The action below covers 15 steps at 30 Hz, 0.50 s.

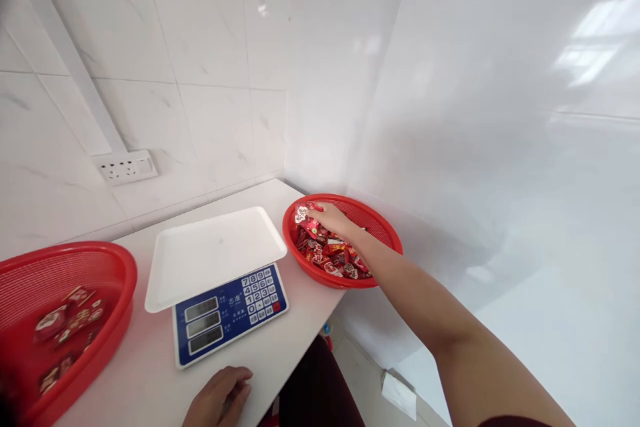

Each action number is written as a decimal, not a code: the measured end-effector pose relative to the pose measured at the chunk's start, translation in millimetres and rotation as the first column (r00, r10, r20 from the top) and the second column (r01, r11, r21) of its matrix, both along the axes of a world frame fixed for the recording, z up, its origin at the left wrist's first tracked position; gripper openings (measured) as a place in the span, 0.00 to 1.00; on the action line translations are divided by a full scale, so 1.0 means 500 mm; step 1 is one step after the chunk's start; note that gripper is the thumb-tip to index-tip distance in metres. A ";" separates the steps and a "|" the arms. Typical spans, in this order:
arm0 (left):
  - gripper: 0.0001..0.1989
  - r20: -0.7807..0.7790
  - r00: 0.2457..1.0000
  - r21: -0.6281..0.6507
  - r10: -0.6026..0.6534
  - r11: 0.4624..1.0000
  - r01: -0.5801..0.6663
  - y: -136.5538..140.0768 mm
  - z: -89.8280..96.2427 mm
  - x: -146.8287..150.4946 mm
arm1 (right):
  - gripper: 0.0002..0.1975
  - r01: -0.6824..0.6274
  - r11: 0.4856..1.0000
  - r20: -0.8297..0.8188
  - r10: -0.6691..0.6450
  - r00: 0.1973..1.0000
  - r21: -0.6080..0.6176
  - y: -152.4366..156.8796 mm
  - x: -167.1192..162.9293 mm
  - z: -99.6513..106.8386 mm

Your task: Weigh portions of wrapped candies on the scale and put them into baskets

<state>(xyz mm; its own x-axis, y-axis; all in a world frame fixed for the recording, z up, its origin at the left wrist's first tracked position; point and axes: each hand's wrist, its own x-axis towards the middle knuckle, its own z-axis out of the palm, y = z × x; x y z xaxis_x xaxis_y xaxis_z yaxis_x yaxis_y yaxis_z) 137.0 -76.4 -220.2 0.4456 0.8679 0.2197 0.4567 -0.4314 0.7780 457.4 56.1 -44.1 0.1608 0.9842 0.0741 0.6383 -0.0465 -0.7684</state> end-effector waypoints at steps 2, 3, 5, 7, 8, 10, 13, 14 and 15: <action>0.13 -0.013 1.000 -0.030 -0.020 0.999 0.019 -0.004 0.017 -0.002 | 0.15 -0.062 0.998 -0.033 0.062 0.998 -0.001 0.019 -0.045 0.004; 0.12 -0.021 0.999 -0.044 -0.029 0.999 0.028 -0.005 0.025 -0.003 | 0.15 -0.096 0.995 -0.048 0.096 0.994 -0.007 0.030 -0.072 0.005; 0.10 -0.044 0.998 -0.072 -0.050 0.996 0.046 -0.008 0.039 -0.005 | 0.14 -0.171 0.985 -0.074 0.169 0.983 -0.023 0.052 -0.128 0.003; 0.09 -0.071 0.996 -0.096 -0.060 0.994 0.053 -0.009 0.049 -0.006 | 0.13 -0.242 0.969 -0.084 0.238 0.968 -0.041 0.073 -0.180 -0.004; 0.09 -0.085 0.994 -0.106 -0.062 0.993 0.052 -0.009 0.053 -0.007 | 0.13 -0.264 0.964 -0.076 0.260 0.963 -0.045 0.082 -0.202 -0.010; 0.09 -0.107 0.993 -0.123 -0.059 0.991 0.046 -0.010 0.059 -0.008 | 0.13 -0.270 0.962 -0.042 0.268 0.962 -0.040 0.096 -0.232 -0.023; 0.10 -0.117 0.991 -0.142 -0.063 0.989 0.046 -0.009 0.065 -0.008 | 0.11 -0.234 0.972 0.001 0.234 0.972 -0.004 0.107 -0.247 -0.044; 0.10 -0.118 0.991 -0.147 -0.066 0.988 0.048 -0.010 0.066 -0.008 | 0.09 -0.231 0.973 0.003 0.231 0.973 0.006 0.108 -0.247 -0.048; 0.10 -0.117 0.991 -0.151 -0.068 0.987 0.050 -0.010 0.068 -0.008 | 0.08 -0.235 0.972 0.001 0.235 0.972 0.015 0.107 -0.247 -0.051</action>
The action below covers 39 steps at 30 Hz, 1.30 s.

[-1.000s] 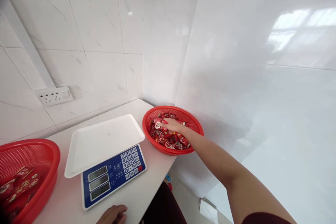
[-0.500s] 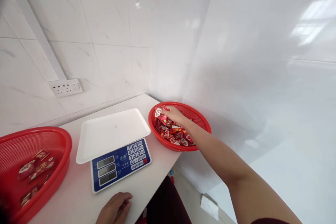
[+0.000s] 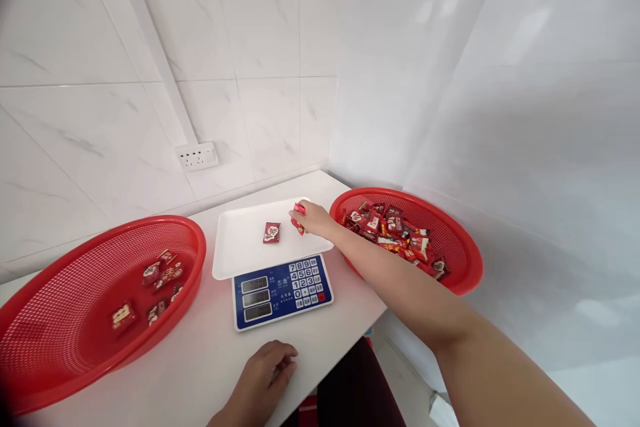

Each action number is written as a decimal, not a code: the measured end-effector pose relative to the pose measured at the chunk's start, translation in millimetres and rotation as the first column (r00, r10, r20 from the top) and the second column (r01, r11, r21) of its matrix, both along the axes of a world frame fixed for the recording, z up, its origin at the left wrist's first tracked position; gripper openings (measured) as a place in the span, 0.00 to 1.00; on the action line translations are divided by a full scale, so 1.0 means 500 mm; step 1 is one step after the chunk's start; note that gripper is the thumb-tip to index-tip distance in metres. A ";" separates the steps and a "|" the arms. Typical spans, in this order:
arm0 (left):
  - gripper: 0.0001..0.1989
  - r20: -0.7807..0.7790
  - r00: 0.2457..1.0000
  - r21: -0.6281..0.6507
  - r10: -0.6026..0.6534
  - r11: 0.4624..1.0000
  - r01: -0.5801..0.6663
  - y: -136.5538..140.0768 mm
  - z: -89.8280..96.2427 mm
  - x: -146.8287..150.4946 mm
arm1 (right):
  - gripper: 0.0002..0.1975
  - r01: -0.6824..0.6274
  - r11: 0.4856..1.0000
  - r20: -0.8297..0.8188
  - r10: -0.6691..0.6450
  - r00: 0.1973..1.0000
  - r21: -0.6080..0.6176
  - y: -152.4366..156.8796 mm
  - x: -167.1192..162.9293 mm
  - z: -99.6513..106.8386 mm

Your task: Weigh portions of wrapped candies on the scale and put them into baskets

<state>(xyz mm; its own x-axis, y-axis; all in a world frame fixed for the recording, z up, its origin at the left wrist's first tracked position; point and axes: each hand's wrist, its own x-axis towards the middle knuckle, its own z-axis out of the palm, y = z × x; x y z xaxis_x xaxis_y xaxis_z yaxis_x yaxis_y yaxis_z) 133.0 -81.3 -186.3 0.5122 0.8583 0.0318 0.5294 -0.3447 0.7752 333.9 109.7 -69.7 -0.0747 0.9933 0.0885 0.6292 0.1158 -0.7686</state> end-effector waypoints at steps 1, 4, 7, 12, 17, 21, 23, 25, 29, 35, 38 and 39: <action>0.10 0.000 1.000 -0.003 -0.003 1.000 0.003 0.000 0.001 0.000 | 0.06 -0.009 1.000 -0.005 0.009 1.000 0.008 -0.002 0.000 -0.001; 0.10 -0.009 1.000 -0.001 -0.005 1.000 0.005 -0.001 0.004 0.001 | 0.08 -0.040 0.997 -0.016 0.041 0.999 0.066 -0.016 -0.006 0.005; 0.10 -0.023 1.000 0.006 -0.008 1.000 0.009 0.000 0.005 0.001 | 0.12 -0.063 0.986 -0.025 0.068 0.997 0.157 -0.029 -0.022 0.012; 0.10 -0.016 1.000 -0.001 -0.005 1.000 0.005 0.000 0.006 0.000 | 0.15 -0.061 0.972 -0.052 0.074 0.996 0.228 -0.029 -0.035 0.004; 0.10 -0.035 0.999 0.015 -0.007 1.000 0.007 -0.002 0.003 0.001 | 0.13 -0.022 0.981 -0.120 0.046 0.992 0.192 -0.024 -0.022 0.000; 0.10 -0.039 0.999 0.022 -0.006 1.000 0.007 -0.002 0.003 0.003 | 0.16 -0.032 0.991 -0.145 0.051 0.988 0.131 -0.038 -0.023 0.011; 0.10 -0.034 0.999 0.018 -0.005 1.000 0.005 -0.001 0.003 0.003 | 0.16 -0.039 0.990 -0.122 0.056 0.991 0.137 -0.049 -0.031 0.012; 0.10 -0.032 0.999 0.014 -0.003 1.000 0.004 -0.001 0.005 0.003 | 0.14 -0.063 0.982 -0.087 0.080 0.993 0.179 -0.062 -0.041 0.007; 0.10 -0.039 0.999 0.009 -0.004 1.000 0.004 -0.002 0.006 0.002 | 0.15 -0.294 0.930 0.059 0.288 0.956 0.218 -0.080 -0.050 -0.010; 0.11 -0.057 0.998 0.004 -0.013 1.000 0.013 -0.001 0.003 0.003 | 0.28 -0.292 0.942 0.380 0.213 0.900 0.163 -0.036 -0.022 -0.032; 0.11 -0.062 0.998 -0.008 -0.014 1.000 0.013 0.002 -0.001 0.003 | 0.26 -0.301 0.944 0.425 0.218 0.879 0.137 -0.002 -0.016 -0.035; 0.11 -0.062 0.998 -0.011 -0.012 1.000 0.011 0.003 -0.002 0.003 | 0.25 -0.316 0.941 0.433 0.237 0.870 0.120 0.007 -0.017 -0.035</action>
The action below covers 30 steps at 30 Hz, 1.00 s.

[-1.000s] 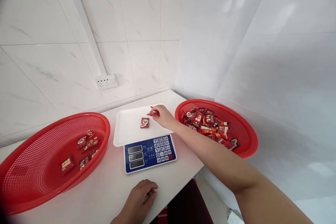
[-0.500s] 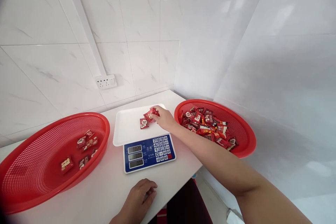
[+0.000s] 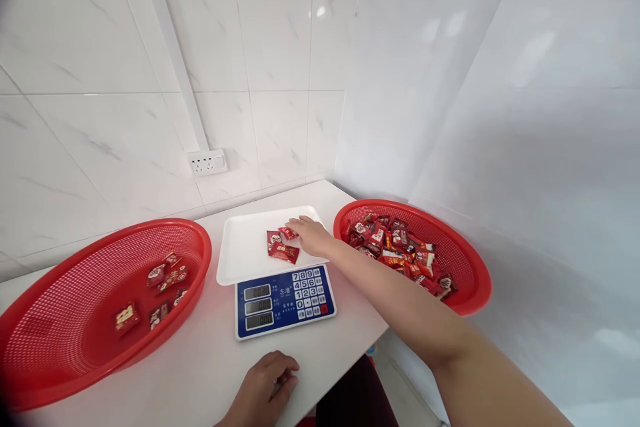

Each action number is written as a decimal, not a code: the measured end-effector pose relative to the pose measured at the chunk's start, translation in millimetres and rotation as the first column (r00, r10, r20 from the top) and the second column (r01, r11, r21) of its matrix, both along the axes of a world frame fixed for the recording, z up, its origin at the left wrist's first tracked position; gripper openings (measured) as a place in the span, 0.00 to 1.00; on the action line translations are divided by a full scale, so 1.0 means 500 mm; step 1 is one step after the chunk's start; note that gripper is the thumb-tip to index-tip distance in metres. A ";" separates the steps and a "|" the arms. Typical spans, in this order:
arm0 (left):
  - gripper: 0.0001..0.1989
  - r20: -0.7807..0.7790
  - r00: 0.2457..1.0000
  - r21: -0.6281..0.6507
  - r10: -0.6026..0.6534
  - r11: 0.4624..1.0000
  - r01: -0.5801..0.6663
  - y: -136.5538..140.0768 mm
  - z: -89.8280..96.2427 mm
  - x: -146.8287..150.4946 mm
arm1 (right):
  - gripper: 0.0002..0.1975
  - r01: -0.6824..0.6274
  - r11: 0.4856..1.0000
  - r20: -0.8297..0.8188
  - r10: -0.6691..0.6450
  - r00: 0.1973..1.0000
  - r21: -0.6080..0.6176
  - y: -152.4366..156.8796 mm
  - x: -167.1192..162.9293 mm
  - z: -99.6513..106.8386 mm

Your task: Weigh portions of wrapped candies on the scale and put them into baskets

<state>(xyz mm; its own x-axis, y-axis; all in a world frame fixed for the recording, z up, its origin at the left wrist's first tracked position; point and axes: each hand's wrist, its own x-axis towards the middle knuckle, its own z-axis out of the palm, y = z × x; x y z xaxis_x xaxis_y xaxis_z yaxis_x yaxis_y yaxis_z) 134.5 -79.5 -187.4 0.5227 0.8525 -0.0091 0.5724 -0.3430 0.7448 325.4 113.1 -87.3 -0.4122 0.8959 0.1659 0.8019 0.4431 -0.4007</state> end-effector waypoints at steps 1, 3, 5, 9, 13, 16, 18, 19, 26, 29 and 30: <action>0.11 -0.001 1.000 -0.001 0.001 1.000 -0.001 0.001 -0.001 0.000 | 0.24 -0.013 1.000 0.010 0.013 1.000 -0.014 0.007 -0.003 0.000; 0.11 -0.003 1.000 -0.006 -0.001 1.000 0.001 0.002 -0.001 -0.001 | 0.23 -0.023 0.999 0.019 0.023 1.000 -0.035 0.014 -0.010 0.000; 0.12 -0.009 1.000 -0.015 -0.003 1.000 0.002 0.002 -0.001 -0.001 | 0.23 -0.007 0.999 0.015 0.007 1.000 -0.036 0.016 -0.015 0.001; 0.12 -0.024 1.000 -0.023 -0.005 1.000 0.005 0.004 -0.005 -0.001 | 0.23 0.055 0.998 -0.031 -0.056 0.998 -0.035 0.016 -0.011 0.000; 0.12 -0.018 1.000 -0.008 -0.011 1.000 0.011 0.006 -0.014 0.000 | 0.22 0.104 0.991 -0.091 -0.112 0.990 -0.080 0.020 0.002 -0.010; 0.12 -0.008 1.000 -0.002 -0.007 1.000 0.007 0.006 -0.019 -0.001 | 0.25 0.144 0.981 -0.138 -0.162 0.977 -0.133 0.022 0.007 -0.021; 0.12 -0.012 1.000 -0.007 -0.007 1.000 0.007 0.005 -0.020 -0.001 | 0.29 0.155 0.972 -0.185 -0.187 0.965 -0.177 0.021 0.005 -0.026; 0.12 -0.015 1.000 -0.008 -0.008 1.000 0.008 0.005 -0.020 -0.001 | 0.31 0.153 0.968 -0.213 -0.195 0.957 -0.198 0.019 0.004 -0.027; 0.13 -0.033 0.999 -0.019 -0.006 1.000 0.006 0.006 -0.015 0.001 | 0.17 0.078 0.942 -0.476 -0.234 0.848 -0.326 0.009 -0.014 -0.020; 0.13 -0.033 0.999 -0.029 -0.007 1.000 0.006 0.004 -0.013 0.001 | 0.09 -0.014 0.899 -0.589 -0.276 0.759 -0.439 0.005 -0.019 -0.015; 0.13 -0.036 0.999 -0.033 -0.008 0.999 0.007 0.004 -0.013 0.001 | 0.09 -0.044 0.881 -0.627 -0.300 0.719 -0.472 0.003 -0.020 -0.013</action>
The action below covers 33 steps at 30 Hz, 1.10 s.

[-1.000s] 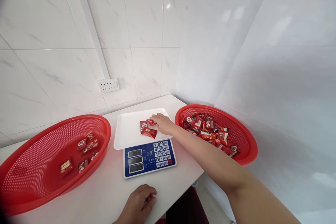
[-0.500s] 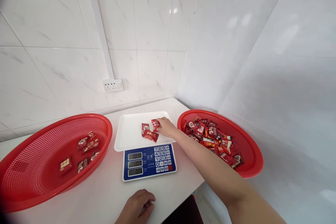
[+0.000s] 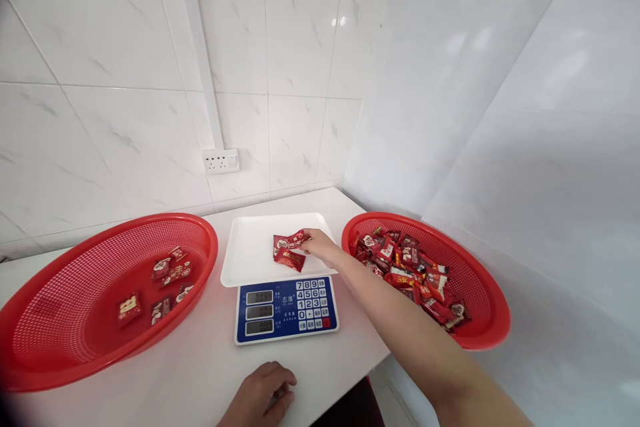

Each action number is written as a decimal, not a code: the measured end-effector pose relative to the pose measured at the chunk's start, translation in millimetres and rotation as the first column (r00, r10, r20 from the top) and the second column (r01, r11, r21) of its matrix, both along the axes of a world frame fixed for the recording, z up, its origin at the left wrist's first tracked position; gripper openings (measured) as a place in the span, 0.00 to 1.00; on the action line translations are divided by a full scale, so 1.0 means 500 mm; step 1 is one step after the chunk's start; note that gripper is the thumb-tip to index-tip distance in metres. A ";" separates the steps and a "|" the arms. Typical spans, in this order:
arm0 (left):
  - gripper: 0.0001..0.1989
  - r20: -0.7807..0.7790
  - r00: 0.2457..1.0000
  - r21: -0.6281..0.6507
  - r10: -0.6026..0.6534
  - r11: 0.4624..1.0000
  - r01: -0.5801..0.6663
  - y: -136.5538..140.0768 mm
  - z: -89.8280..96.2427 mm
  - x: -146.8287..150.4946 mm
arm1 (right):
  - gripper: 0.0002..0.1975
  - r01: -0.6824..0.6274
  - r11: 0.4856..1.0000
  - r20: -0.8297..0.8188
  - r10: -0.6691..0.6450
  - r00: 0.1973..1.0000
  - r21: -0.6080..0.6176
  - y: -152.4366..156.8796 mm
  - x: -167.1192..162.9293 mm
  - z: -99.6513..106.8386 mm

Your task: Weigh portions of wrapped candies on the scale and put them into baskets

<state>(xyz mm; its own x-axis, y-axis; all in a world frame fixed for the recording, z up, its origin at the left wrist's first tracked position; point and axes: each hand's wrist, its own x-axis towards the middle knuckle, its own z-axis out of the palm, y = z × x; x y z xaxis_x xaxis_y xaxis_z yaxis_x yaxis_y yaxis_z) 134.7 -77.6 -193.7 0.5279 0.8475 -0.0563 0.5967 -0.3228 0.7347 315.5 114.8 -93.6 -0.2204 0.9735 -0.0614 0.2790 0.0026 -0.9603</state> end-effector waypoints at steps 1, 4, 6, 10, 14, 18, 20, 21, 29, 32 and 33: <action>0.13 -0.003 1.000 -0.002 -0.001 1.000 0.001 0.000 0.001 0.000 | 0.09 0.005 0.999 -0.068 -0.007 0.998 -0.033 -0.002 0.000 0.003; 0.12 0.007 1.000 0.003 0.006 1.000 -0.006 -0.001 0.001 -0.001 | 0.07 0.007 0.996 -0.257 -0.029 0.966 -0.085 -0.009 0.000 0.016; 0.12 0.018 1.000 0.008 0.008 1.000 -0.008 -0.001 0.000 -0.001 | 0.07 -0.012 0.995 -0.346 -0.022 0.938 -0.096 -0.018 0.000 0.027; 0.13 0.025 1.000 0.016 0.002 1.000 -0.003 -0.001 -0.004 -0.001 | 0.14 -0.068 0.990 -0.435 0.008 0.900 -0.122 -0.039 -0.011 0.041; 0.13 0.033 0.999 0.031 0.004 1.000 -0.005 -0.003 -0.006 -0.001 | 0.18 -0.048 0.992 -0.379 -0.002 0.925 -0.120 -0.050 -0.024 0.036; 0.12 0.035 0.999 0.045 0.015 0.999 -0.017 -0.006 -0.004 -0.002 | 0.22 0.020 0.999 -0.247 -0.032 0.968 -0.051 -0.043 -0.019 0.032; 0.12 0.033 0.999 0.047 0.016 0.999 -0.017 -0.007 -0.003 -0.003 | 0.23 0.060 0.998 -0.152 -0.061 0.986 -0.011 -0.036 -0.010 0.031; 0.12 0.034 0.999 0.051 0.017 0.999 -0.019 -0.007 -0.004 -0.003 | 0.22 0.079 0.997 -0.095 -0.078 0.992 0.004 -0.033 -0.005 0.029; 0.10 0.032 0.999 0.096 -0.014 0.995 0.011 -0.001 -0.013 -0.001 | 0.13 0.192 0.955 0.332 -0.261 0.906 0.227 -0.014 0.066 0.038; 0.10 0.026 0.998 0.073 -0.055 0.996 0.053 0.006 -0.015 -0.003 | 0.14 0.276 0.909 0.406 -0.390 0.826 0.313 -0.012 0.125 0.072; 0.10 0.025 0.997 0.070 -0.067 0.995 0.065 0.009 -0.017 -0.004 | 0.14 0.296 0.900 0.420 -0.415 0.807 0.320 -0.019 0.145 0.081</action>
